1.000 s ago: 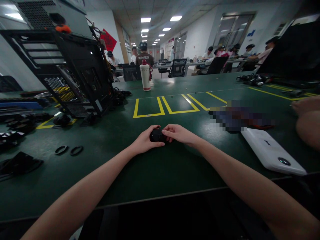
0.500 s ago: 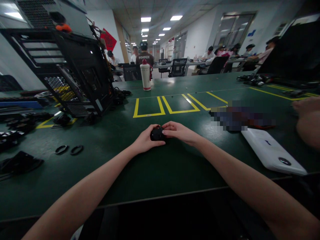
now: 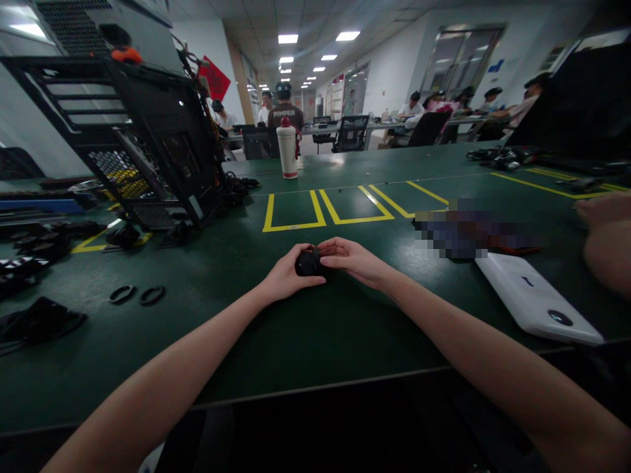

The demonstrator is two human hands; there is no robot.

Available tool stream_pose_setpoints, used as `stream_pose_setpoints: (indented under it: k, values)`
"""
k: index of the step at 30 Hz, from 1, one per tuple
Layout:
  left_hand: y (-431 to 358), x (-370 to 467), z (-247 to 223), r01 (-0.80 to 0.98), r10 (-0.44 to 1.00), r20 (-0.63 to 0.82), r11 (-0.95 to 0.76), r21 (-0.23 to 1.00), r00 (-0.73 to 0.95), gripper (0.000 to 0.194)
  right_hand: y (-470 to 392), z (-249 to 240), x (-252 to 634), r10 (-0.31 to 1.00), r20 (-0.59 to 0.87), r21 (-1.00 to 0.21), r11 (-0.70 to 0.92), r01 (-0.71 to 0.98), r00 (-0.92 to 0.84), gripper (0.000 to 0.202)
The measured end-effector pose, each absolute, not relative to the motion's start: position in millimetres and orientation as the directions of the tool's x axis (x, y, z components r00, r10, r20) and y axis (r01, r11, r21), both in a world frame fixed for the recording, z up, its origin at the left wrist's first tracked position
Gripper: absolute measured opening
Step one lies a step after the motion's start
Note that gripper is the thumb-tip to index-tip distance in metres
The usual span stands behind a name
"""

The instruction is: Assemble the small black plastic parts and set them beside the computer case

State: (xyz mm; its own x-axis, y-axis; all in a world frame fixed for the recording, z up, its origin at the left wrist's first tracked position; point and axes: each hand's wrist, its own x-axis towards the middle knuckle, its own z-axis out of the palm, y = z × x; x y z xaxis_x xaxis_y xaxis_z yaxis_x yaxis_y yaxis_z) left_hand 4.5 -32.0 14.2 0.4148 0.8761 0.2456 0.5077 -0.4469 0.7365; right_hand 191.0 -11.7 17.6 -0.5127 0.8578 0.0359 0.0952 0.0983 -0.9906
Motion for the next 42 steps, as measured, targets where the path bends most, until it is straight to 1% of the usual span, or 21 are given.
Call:
stream_pose_setpoints:
  k: [5, 7, 10, 12, 14, 16, 18, 21, 23, 26, 28, 31, 35, 39, 42]
  values:
    - [-31.0, 3.8, 13.3, 0.502, 0.875, 0.235, -0.443, 0.743, 0.424, 0.063, -11.3, 17.2, 188.9, 0.87, 0.007, -0.974, 0.117, 0.194, -0.493, 0.032]
    - [-30.0, 3.7, 12.1, 0.497, 0.869, 0.245, -0.454, 0.739, 0.43, 0.063, -12.9, 18.7, 188.9, 0.86, 0.033, -0.974, 0.141, 0.176, -0.509, 0.032]
    - [-28.9, 4.0, 10.6, 0.495, 0.86, 0.27, -0.477, 0.727, 0.433, 0.064, -15.0, 20.3, 189.3, 0.831, 0.102, -0.98, 0.179, 0.09, -0.546, 0.036]
    - [-28.9, 4.2, 10.4, 0.499, 0.861, 0.274, -0.478, 0.723, 0.428, 0.064, -15.2, 20.2, 189.2, 0.827, 0.104, -0.987, 0.155, 0.047, -0.552, 0.039]
    - [-29.6, 4.4, 11.0, 0.504, 0.865, 0.264, -0.469, 0.725, 0.426, 0.064, -14.5, 19.1, 188.5, 0.848, 0.069, -0.995, 0.098, 0.029, -0.526, 0.04]
    - [-30.5, 4.3, 12.0, 0.506, 0.87, 0.251, -0.458, 0.731, 0.424, 0.063, -13.2, 17.9, 187.8, 0.878, 0.024, -0.998, 0.046, 0.034, -0.478, 0.039]
    - [-31.0, 4.1, 12.8, 0.503, 0.871, 0.243, -0.452, 0.737, 0.427, 0.063, -12.0, 17.2, 187.6, 0.892, 0.0, -0.997, 0.038, 0.074, -0.453, 0.036]
    - [-30.8, 3.7, 12.9, 0.496, 0.866, 0.237, -0.454, 0.74, 0.44, 0.063, -11.8, 18.0, 189.1, 0.88, -0.005, -0.984, 0.08, 0.16, -0.474, 0.031]
    - [-30.6, 3.5, 12.7, 0.493, 0.862, 0.24, -0.462, 0.737, 0.447, 0.063, -12.8, 19.4, 190.7, 0.867, 0.014, -0.977, 0.117, 0.176, -0.499, 0.031]
    - [-30.9, 3.6, 13.1, 0.49, 0.857, 0.255, -0.473, 0.732, 0.447, 0.063, -15.0, 21.6, 192.3, 0.834, 0.082, -0.978, 0.174, 0.118, -0.546, 0.036]
    - [-31.6, 3.8, 13.9, 0.49, 0.856, 0.256, -0.475, 0.731, 0.448, 0.062, -16.1, 22.5, 191.9, 0.826, 0.098, -0.983, 0.169, 0.078, -0.556, 0.035]
    - [-32.1, 3.9, 14.7, 0.492, 0.859, 0.249, -0.469, 0.733, 0.447, 0.063, -16.7, 21.6, 189.4, 0.854, 0.061, -0.993, 0.106, 0.058, -0.516, 0.028]
    - [-30.8, 3.3, 12.8, 0.495, 0.864, 0.249, -0.462, 0.736, 0.437, 0.065, -15.2, 16.8, 185.8, 0.901, 0.002, -0.993, 0.052, 0.104, -0.433, 0.033]
    - [-28.7, 2.9, 9.8, 0.489, 0.865, 0.263, -0.466, 0.737, 0.428, 0.065, -13.3, 13.4, 186.5, 0.881, -0.065, -0.985, 0.019, 0.171, -0.468, 0.032]
    - [-28.3, 3.3, 9.4, 0.489, 0.867, 0.264, -0.464, 0.739, 0.423, 0.064, -13.7, 15.1, 188.8, 0.859, 0.001, -0.984, 0.092, 0.151, -0.513, 0.031]
